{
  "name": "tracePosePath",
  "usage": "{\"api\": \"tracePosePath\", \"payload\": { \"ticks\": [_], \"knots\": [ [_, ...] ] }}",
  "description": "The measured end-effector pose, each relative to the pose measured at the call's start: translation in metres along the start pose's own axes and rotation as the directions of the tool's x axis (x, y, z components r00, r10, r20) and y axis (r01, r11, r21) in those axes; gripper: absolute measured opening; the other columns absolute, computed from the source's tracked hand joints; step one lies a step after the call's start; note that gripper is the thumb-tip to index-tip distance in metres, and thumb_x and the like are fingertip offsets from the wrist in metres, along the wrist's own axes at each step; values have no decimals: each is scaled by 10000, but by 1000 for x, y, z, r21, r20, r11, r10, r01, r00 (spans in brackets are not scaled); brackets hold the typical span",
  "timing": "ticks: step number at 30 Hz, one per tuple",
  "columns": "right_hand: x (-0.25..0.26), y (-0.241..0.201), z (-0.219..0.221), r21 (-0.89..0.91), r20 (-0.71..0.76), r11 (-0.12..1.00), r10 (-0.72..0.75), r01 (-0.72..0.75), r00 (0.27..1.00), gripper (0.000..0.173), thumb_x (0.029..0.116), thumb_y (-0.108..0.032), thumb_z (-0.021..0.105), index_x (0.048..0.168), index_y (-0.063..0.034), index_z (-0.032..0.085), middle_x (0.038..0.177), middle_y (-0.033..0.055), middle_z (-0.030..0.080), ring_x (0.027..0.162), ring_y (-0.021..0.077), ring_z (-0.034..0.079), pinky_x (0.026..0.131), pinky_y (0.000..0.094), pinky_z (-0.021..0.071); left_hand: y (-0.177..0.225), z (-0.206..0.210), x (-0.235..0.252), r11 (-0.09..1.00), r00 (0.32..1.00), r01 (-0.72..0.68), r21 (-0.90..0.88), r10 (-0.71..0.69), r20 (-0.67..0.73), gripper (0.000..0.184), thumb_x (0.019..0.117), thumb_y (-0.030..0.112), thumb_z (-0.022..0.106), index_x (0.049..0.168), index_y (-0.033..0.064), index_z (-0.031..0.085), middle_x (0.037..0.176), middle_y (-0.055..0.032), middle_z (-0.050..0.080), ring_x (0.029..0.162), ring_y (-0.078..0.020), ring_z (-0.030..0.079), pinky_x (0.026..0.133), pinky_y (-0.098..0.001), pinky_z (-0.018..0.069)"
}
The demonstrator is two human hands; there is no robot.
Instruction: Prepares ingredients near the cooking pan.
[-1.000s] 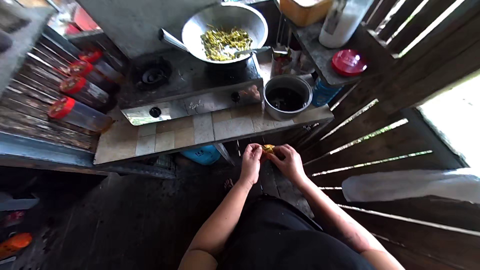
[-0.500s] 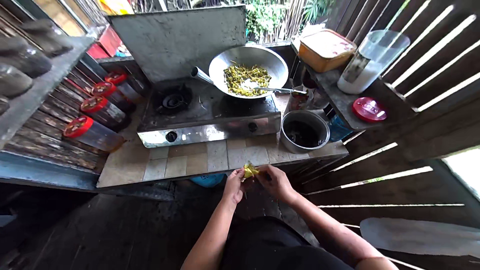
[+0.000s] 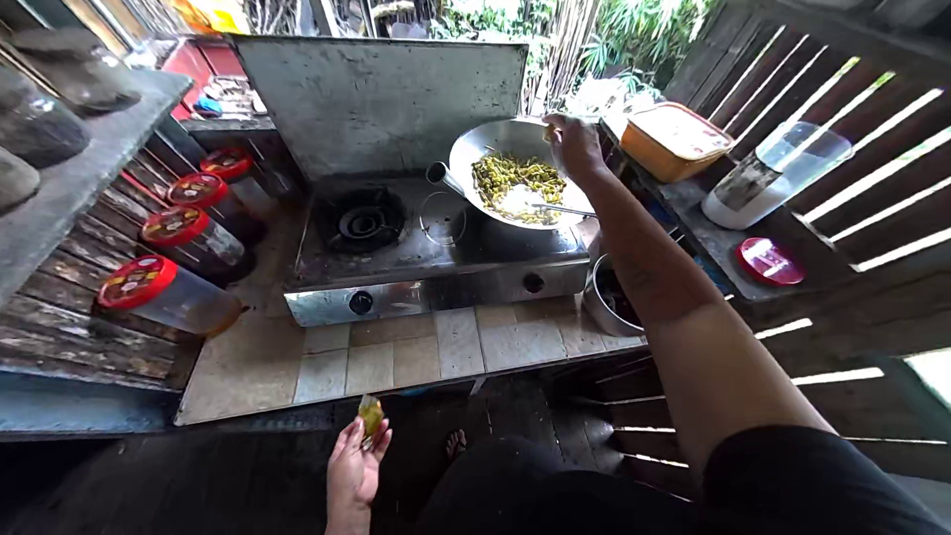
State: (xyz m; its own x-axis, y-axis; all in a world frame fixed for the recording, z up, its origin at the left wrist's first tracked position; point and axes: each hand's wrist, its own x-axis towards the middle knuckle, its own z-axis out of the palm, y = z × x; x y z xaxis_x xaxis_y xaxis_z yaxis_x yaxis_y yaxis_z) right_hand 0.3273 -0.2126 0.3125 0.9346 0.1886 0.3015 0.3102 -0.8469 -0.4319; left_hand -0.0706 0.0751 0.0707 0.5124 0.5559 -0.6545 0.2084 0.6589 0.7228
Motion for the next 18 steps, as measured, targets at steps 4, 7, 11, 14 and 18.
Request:
{"api": "tracePosePath", "payload": {
  "ticks": [4, 7, 11, 14, 18],
  "knots": [
    [51, 2, 14, -72, 108, 997, 50, -42, 993, 471, 1068, -131, 509, 1538, -111, 494, 1511, 204, 541, 1428, 384, 486, 1190, 565, 358, 2, -43, 13, 1000, 993, 18, 21, -16, -120, 207, 1120, 188, 387, 1256, 50, 460, 904, -48, 635, 681, -102, 678, 604, -258, 591],
    [75, -3, 13, -76, 90, 995, 67, -60, 994, 455, 1063, -189, 540, 1490, -36, 512, 1411, 256, 596, 1345, 422, 552, 1127, 600, 412, 4, -64, 13, 998, 977, 22, 52, -11, -213, 201, 1119, 191, 397, 1254, 49, 441, 869, -24, 576, 611, -63, 618, 560, -223, 558],
    [105, 10, 12, -103, 128, 993, 77, -64, 989, 508, 1097, -353, 492, 1456, 3, 542, 1476, 260, 544, 1419, 422, 477, 1174, 600, 350, -1, -104, 22, 999, 964, -40, 10, 42, -262, 155, 1112, 135, 372, 1219, 44, 438, 848, -14, 615, 662, -70, 663, 618, -227, 586],
    [103, 33, -15, -36, 47, 999, -22, 24, 999, 509, 1055, -392, 570, 1463, -89, 563, 1444, 232, 583, 1375, 404, 526, 1159, 601, 377, 0, -128, 23, 991, 934, -116, -74, 83, -346, 267, 1088, 97, 398, 1345, 25, 412, 1034, -56, 597, 825, -96, 671, 739, -256, 594],
    [40, -66, -51, 242, 436, 878, -479, 414, 762, 571, 1093, -124, 479, 1501, 207, 256, 1482, 496, 332, 1414, 502, 431, 1159, 489, 415, 19, -148, -2, 977, 829, -155, -150, 46, -557, 355, 1067, 87, 496, 1395, -39, 443, 1229, -163, 603, 965, -144, 677, 838, -285, 584]
  ]
}}
